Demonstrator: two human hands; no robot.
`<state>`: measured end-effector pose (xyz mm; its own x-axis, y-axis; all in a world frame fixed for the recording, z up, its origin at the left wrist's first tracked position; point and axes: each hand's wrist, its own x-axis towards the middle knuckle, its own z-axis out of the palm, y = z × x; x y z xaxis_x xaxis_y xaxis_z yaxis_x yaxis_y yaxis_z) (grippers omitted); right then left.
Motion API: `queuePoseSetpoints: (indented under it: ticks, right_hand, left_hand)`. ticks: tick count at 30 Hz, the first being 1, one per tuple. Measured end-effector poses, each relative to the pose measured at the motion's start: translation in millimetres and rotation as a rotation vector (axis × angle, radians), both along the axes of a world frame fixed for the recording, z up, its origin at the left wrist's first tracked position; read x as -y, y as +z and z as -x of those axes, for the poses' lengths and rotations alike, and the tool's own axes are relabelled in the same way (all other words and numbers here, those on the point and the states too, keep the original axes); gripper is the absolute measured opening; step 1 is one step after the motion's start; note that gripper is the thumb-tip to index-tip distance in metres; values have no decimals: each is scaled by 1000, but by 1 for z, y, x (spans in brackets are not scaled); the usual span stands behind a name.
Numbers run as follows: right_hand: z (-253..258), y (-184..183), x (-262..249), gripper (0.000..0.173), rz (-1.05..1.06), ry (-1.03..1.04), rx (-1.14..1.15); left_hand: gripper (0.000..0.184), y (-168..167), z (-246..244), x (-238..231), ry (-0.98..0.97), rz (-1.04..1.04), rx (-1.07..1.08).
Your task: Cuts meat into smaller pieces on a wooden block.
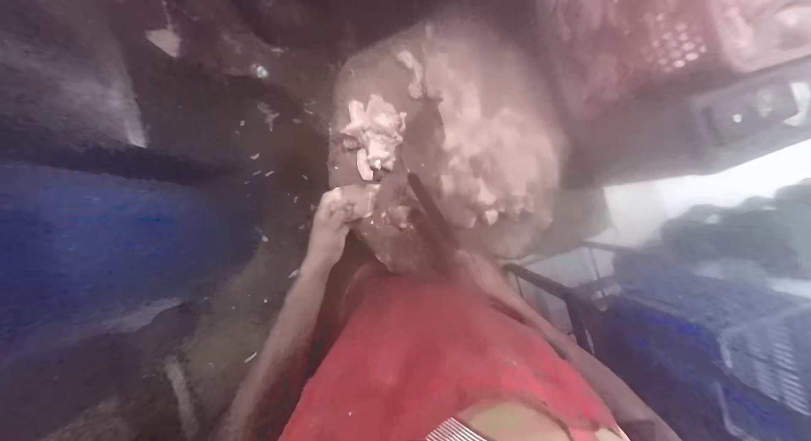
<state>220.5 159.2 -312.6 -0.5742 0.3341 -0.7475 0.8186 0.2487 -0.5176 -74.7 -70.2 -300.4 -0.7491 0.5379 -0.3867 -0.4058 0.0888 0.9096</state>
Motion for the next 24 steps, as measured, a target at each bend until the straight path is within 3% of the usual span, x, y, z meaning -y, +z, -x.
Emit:
queuePoseSetpoints:
  ticks: [2,4,7,9,11,13,15,17,19,22,24]
  right_hand:
    - [-17,-10,-16,61,20,-84,-38]
    - [-30,-14,-22,58,-24,-150,-80]
    - [-44,-30,-16,58,-75,-257,-112]
    - [-41,-27,-14,65,-110,-232,-30]
    - [-40,-25,-10,71,-150,-192,32]
    - [-37,-24,-10,71,-159,-166,47]
    - [-31,-15,-9,69,-123,-177,93]
    - [-32,-12,-4,64,-96,-224,80]
    - [-36,-16,-1,61,-87,-268,23]
    - [-35,-18,-3,64,-89,-244,38]
    - [-40,-24,2,65,-150,-214,21]
  left_hand:
    - [64,-6,4,-20,-246,207,-79]
    - [76,-28,-6,-46,-472,512,-330]
    - [62,-57,-45,-71,-709,894,-720]
    - [54,-64,-57,-79,-792,891,-759]
    - [53,-46,-43,-85,-747,785,-638]
    - [52,-23,-2,-91,-595,757,-616]
    - [49,-9,47,-99,-430,745,-728]
    - [55,-12,88,-109,-369,708,-801]
    - [61,-15,96,-123,-368,700,-850]
    - [55,-10,56,-135,-618,745,-886]
    - [59,-40,28,-128,-781,744,-920]
